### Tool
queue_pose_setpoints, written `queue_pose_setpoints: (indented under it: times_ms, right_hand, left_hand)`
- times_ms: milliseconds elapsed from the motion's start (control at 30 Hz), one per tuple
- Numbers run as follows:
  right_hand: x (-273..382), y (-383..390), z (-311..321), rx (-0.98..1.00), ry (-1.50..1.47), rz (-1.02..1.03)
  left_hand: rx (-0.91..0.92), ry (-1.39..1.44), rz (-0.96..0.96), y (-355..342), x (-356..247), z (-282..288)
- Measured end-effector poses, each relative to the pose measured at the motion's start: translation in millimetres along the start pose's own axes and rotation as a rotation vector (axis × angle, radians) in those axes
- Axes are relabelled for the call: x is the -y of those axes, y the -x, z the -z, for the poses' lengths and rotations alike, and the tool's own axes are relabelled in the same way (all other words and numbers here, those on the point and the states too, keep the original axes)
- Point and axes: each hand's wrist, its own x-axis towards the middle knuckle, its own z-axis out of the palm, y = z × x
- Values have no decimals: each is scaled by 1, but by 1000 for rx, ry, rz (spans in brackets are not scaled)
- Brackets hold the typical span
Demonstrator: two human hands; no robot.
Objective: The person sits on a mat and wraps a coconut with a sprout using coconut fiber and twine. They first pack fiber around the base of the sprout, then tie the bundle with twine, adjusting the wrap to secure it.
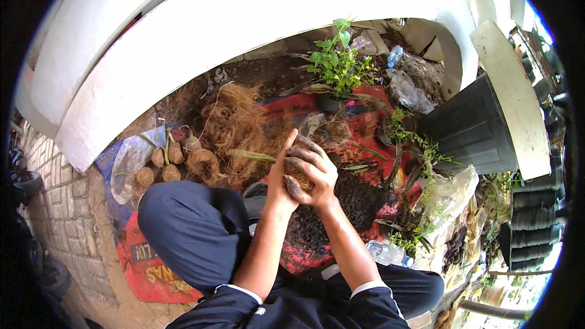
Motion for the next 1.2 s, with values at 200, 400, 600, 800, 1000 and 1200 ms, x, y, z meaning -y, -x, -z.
queue_pose_setpoints:
  times_ms: [200, 400, 600, 800, 1000, 1200]
  right_hand:
    - [8, 12, -13, -341, -247, -635]
    - [-5, 8, -30, -284, -507, -918]
    - [-17, 13, -15, 167, -61, -52]
    - [-36, -29, -25, -339, -552, -801]
    - [-21, -43, -55, -161, -29, -504]
    - [-21, -24, -66, -82, -218, -430]
  left_hand:
    - [46, -687, -111, -12, -11, 3]
    - [-159, -562, -328, -10, 1, 2]
    - [-150, 2, -63, -21, -16, 2]
    - [-4, -571, -293, -38, -23, -26]
    - [-269, -199, -296, -57, -41, -1]
    - [-269, -68, -149, -47, -45, 18]
